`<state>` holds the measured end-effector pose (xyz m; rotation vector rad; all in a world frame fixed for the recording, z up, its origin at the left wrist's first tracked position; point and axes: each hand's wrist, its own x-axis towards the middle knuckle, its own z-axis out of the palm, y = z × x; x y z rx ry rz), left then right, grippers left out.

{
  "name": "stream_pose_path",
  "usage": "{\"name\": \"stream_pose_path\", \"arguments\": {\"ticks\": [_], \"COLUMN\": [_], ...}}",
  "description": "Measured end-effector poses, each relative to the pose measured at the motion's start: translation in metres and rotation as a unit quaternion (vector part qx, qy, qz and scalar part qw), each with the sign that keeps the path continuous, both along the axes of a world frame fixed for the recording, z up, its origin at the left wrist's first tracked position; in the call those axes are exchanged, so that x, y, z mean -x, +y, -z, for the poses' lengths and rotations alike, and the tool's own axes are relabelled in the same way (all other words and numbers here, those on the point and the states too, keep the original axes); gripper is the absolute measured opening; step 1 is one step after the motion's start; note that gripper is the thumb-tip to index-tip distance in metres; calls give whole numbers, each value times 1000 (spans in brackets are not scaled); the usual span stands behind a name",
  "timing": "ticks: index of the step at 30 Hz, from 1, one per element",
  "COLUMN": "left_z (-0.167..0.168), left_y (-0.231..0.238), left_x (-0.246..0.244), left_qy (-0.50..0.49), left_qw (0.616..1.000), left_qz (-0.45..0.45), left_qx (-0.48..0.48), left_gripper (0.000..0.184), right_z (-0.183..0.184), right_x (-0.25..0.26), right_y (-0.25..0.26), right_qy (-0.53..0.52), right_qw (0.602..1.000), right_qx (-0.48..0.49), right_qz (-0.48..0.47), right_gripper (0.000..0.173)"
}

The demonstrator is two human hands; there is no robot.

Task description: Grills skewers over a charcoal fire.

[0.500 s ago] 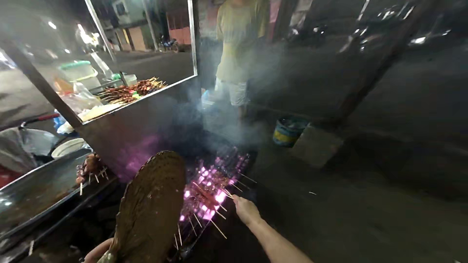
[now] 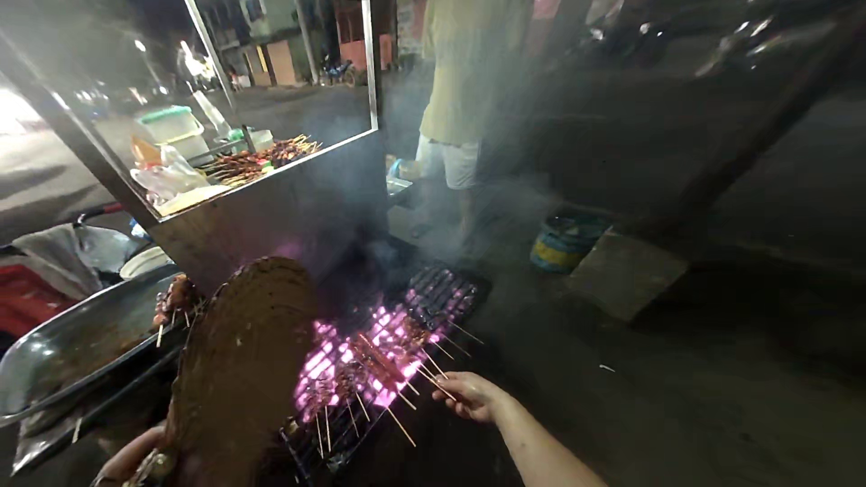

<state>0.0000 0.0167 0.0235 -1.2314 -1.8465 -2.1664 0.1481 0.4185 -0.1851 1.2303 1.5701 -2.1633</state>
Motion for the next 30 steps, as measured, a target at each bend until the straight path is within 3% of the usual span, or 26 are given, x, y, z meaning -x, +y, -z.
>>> {"name": "stream_pose_path", "arguments": {"ticks": [3,6,9,13,16,19,24,27,30], "left_z": [5,-8,-2,20,8,12,2,4,9], "left_y": [6,17,20,28,39,40,23,14,10], "left_x": [6,-16,-11,2,-24,-25,-8,6,18], "left_qy": [9,-38,-72,-118,-74,-71,-30,-17,-3], "left_qw": [999,997,993,993,990,991,994,998,999], "left_qz": [-21,37,66,2,40,67,5,3,-33], "left_qx": [-25,60,64,-8,109,90,107,56,11], "left_gripper": [24,30,40,21,29,41,36,37,26], "right_z": [-1,-1,-17,-52,-45,-45,-39,-42,-48], "right_x": [-3,0,7,18,34,42,36,33,32], "right_y": [9,18,21,20,15,9,28,32,39], "right_qy": [-34,-74,-137,-162,-170,-185,-167,-169,-165], "right_qw": [996,977,926,849,847,853,852,846,843], "right_qx": [-68,-150,-289,-481,-473,-461,-455,-464,-489], "right_qz": [-43,-134,-201,-143,-171,-164,-199,-202,-152], "right_gripper": [26,32,45,42,40,34,36,38,35]}}
